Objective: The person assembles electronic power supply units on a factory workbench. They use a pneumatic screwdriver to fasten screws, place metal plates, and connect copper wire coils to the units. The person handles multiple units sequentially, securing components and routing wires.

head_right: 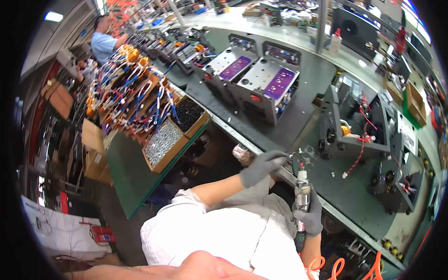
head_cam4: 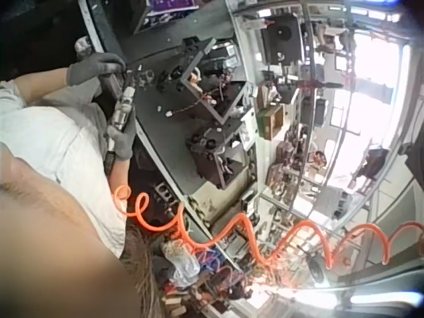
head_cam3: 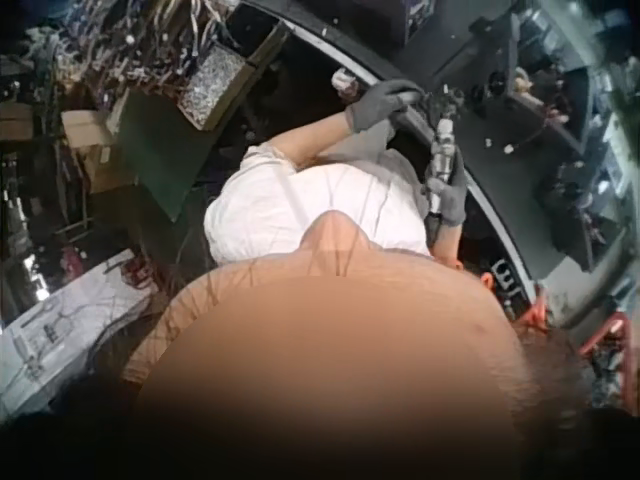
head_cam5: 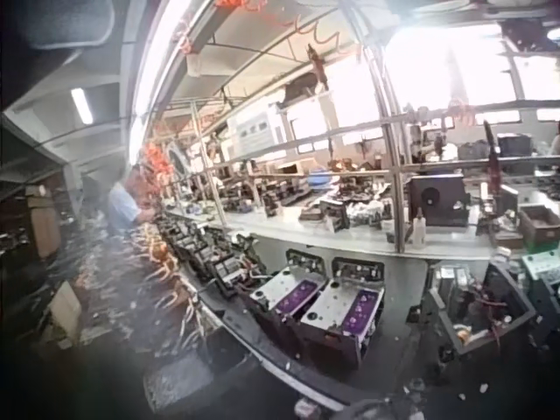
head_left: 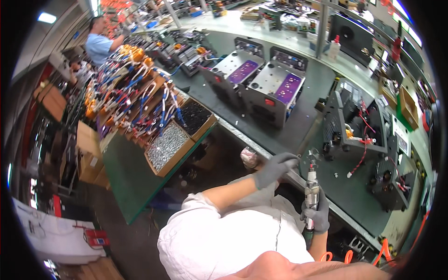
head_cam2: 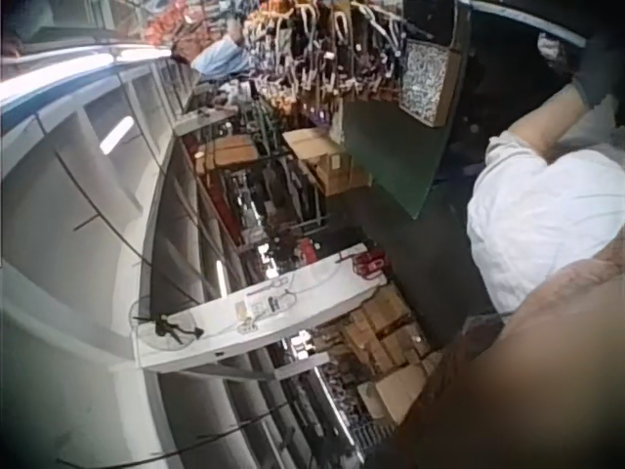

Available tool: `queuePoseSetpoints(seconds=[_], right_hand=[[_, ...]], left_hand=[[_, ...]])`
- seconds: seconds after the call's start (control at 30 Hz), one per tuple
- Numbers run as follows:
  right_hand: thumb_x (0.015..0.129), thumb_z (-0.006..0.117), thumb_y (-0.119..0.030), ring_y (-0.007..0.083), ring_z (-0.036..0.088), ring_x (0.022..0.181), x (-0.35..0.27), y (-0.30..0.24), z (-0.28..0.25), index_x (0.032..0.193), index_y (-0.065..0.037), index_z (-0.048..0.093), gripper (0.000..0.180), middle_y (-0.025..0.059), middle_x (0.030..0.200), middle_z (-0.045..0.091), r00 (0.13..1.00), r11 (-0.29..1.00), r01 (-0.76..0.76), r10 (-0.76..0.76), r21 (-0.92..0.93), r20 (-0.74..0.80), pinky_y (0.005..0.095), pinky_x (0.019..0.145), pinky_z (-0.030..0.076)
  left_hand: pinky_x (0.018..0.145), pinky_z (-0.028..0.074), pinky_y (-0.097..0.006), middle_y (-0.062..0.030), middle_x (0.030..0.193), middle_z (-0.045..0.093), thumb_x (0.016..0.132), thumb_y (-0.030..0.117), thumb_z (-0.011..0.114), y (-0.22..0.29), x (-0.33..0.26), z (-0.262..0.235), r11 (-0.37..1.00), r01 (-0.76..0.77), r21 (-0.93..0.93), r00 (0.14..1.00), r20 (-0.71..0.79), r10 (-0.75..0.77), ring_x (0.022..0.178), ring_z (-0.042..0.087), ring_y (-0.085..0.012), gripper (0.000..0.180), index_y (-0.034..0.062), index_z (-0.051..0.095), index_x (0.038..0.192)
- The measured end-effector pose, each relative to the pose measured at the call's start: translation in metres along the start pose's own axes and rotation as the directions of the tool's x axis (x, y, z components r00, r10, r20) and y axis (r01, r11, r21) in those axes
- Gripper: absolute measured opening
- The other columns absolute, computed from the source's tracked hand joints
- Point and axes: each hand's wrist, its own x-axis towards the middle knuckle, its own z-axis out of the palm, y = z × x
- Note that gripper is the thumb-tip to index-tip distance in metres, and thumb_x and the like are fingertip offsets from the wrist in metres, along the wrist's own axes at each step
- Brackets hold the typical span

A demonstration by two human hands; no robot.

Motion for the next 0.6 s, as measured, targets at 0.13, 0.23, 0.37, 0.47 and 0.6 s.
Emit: queuePoseSetpoints(seconds=[0.13,0.23,0.37,0.47,0.6], right_hand=[[0.056,0.073,-0.013,0.0145,0.057,0.052,0.007,-0.006,-0.004,0.142,0.002,0.032,0.097,0.0092,0.075,0.056,0.999,1.0,0.027,-0.027,-0.001,-0.023,0.0279,0.044,0.052],[0.055,0.073,-0.014,0.0147,0.055,0.048,0.009,-0.006,-0.002,0.141,0.002,0.032,0.096,0.0095,0.072,0.056,0.998,0.999,0.034,-0.034,-0.008,-0.055,0.0277,0.043,0.052],[0.055,0.073,-0.014,0.0149,0.055,0.048,0.011,0.001,0.0,0.14,0.002,0.034,0.095,0.0092,0.071,0.055,0.998,1.0,0.015,-0.014,0.01,-0.066,0.0276,0.042,0.051],[0.056,0.073,-0.014,0.015,0.055,0.049,0.007,0.005,-0.001,0.139,0.002,0.035,0.093,0.0088,0.071,0.055,0.997,1.0,0.003,-0.003,0.007,-0.071,0.0276,0.042,0.051],[0.056,0.075,-0.015,0.0151,0.055,0.049,0.001,0.003,-0.003,0.136,0.002,0.038,0.09,0.0084,0.071,0.055,0.996,1.0,0.009,-0.008,0.013,-0.092,0.0281,0.042,0.051]], left_hand=[[0.078,0.053,-0.038,-0.0152,0.092,0.07,0.084,0.021,0.066,0.042,-0.049,-0.119,0.636,0.041,0.77,0.791,-0.415,0.451,0.084,0.068,-0.0299,0.023,0.0024,0.07,0.096],[0.079,0.051,-0.045,-0.0169,0.094,0.066,0.09,0.024,0.058,0.065,-0.098,-0.216,0.246,0.582,0.776,0.653,-0.625,0.428,0.09,0.065,-0.0345,0.02,0.0111,0.069,0.1],[0.085,0.051,-0.046,-0.0172,0.108,0.064,0.086,0.024,0.062,0.043,-0.13,-0.296,-0.152,0.814,0.561,0.58,-0.769,0.27,0.1,0.063,-0.0365,0.031,0.0145,0.064,0.116],[0.087,0.05,-0.048,-0.0176,0.11,0.064,0.086,0.025,0.062,0.038,-0.133,-0.312,-0.055,0.818,0.573,0.57,-0.792,0.221,0.103,0.062,-0.0376,0.031,0.0163,0.065,0.116],[0.085,0.05,-0.05,-0.0171,0.107,0.066,0.09,0.032,0.058,0.064,-0.133,-0.302,-0.03,0.856,0.515,0.502,-0.818,0.281,0.099,0.063,-0.0391,0.026,0.0145,0.068,0.107]])
